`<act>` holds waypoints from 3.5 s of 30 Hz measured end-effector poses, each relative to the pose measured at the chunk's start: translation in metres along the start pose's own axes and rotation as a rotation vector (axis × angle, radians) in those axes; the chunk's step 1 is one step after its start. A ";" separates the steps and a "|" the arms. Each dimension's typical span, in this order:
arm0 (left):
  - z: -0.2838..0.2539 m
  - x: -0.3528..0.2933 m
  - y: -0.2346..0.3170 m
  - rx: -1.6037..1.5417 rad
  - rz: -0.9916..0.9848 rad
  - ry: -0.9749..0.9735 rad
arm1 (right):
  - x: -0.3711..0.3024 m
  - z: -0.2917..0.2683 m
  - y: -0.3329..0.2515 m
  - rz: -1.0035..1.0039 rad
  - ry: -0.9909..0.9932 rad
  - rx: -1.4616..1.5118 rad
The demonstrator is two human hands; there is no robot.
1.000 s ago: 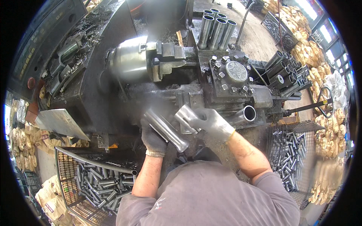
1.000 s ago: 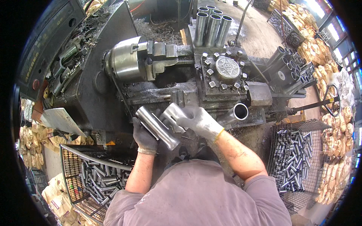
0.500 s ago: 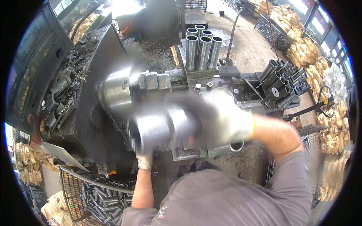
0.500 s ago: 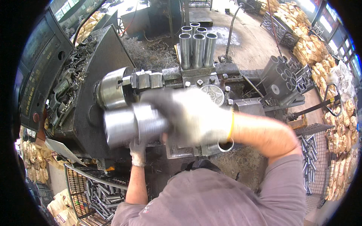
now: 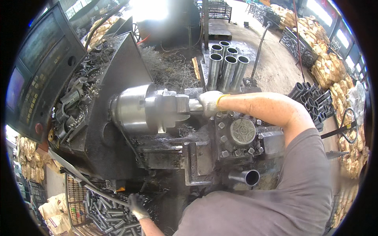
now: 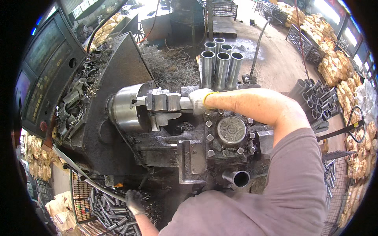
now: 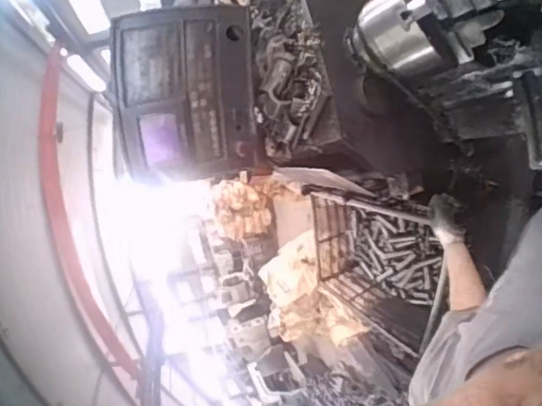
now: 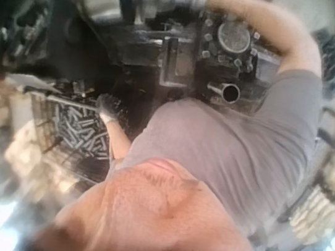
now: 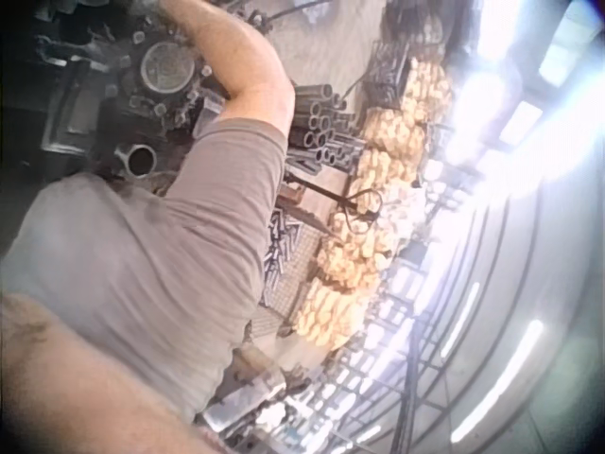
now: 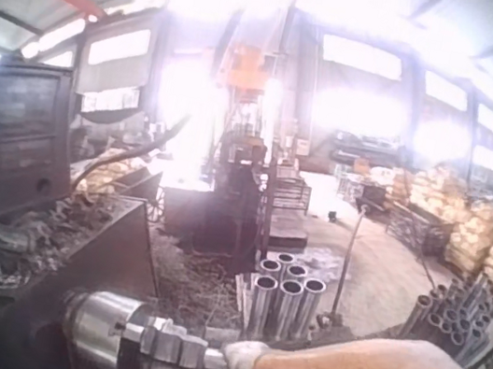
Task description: The person repeatedly loads metal tubes into a lathe chuck, operates the machine controls, and removes the processed parts. The finished parts are placed into a wire basket. The person wears gloves and works in a metal fabrication workshop.
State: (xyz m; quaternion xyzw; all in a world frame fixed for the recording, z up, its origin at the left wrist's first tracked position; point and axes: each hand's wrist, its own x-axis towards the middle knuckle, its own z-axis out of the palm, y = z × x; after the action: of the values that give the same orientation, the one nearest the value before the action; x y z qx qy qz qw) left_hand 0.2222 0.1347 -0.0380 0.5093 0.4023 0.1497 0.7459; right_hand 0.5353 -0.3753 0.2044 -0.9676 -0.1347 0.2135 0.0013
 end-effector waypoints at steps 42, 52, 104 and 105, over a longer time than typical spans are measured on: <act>0.176 -0.064 0.357 1.017 1.796 -0.080 | -0.377 0.219 0.011 0.554 1.027 1.107; 0.264 0.051 0.461 1.644 1.077 0.290 | -0.403 0.228 -0.012 0.508 0.869 1.116; -0.491 -0.682 -0.142 -0.209 -0.066 2.010 | -0.746 0.475 -0.879 -2.314 -0.882 -0.101; -0.526 -0.690 -0.132 -0.276 0.181 2.007 | -0.750 0.492 -0.893 -2.342 -0.915 -0.116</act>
State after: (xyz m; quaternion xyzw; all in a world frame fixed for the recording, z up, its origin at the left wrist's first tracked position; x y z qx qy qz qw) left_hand -0.6340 -0.0232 0.0718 0.0865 0.7816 0.6092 0.1021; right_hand -0.5543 0.2622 0.1208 -0.1044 -0.9080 0.3932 0.1004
